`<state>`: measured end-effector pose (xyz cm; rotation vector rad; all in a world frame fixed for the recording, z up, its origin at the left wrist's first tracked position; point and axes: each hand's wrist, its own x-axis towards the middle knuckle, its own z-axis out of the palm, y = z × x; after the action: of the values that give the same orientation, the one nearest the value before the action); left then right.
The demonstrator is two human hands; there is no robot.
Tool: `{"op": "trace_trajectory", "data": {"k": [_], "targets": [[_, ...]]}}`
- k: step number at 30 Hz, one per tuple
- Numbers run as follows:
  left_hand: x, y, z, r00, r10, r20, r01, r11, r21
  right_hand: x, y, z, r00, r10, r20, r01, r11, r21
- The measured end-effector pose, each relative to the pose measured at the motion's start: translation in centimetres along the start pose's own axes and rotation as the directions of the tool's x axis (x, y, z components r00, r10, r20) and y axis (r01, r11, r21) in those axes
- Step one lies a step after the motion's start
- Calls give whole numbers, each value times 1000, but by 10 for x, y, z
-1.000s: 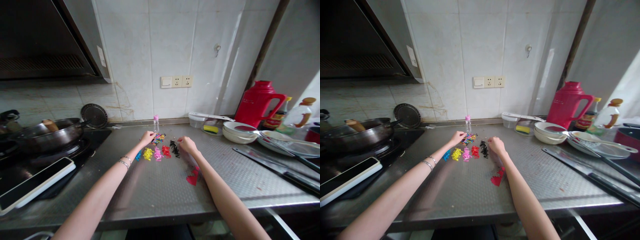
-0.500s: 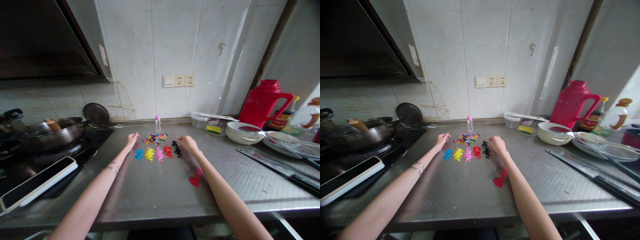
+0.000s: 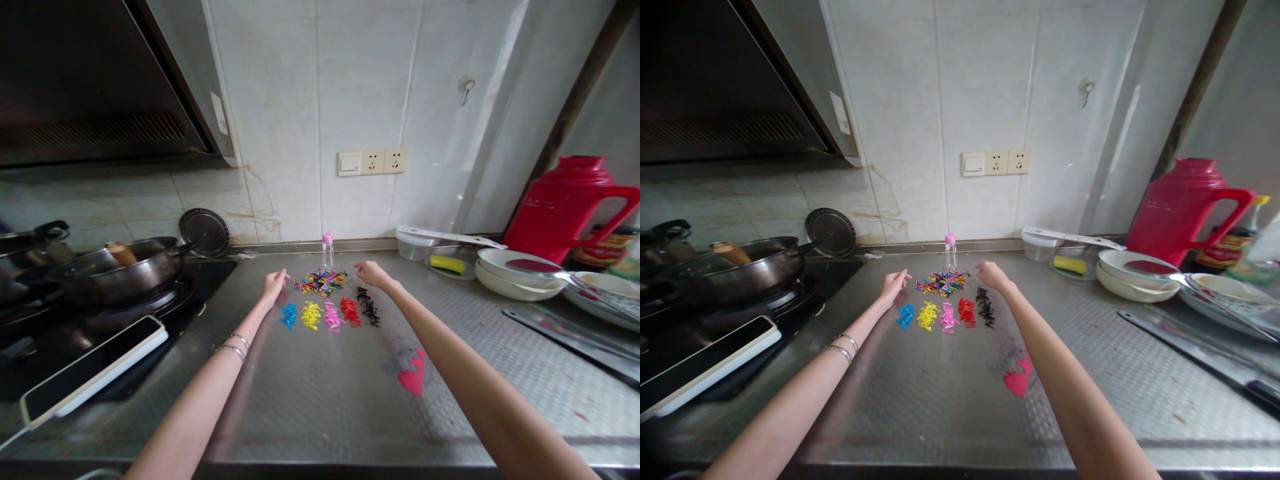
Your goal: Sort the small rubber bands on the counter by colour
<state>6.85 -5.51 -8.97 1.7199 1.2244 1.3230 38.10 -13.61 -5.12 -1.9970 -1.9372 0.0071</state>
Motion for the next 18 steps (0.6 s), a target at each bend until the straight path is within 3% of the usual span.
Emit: {"op": "trace_trajectory", "data": {"k": [9,18], "targets": [[-5,6,-1,1000,-17,-6,17,1000,-9,35,-10,26,994,-26,108,44,984,-171],[-5,6,0,1000,-21,-17,21,1000,-7,38,-9,31,992,-59,110,78,981,-178]]}}
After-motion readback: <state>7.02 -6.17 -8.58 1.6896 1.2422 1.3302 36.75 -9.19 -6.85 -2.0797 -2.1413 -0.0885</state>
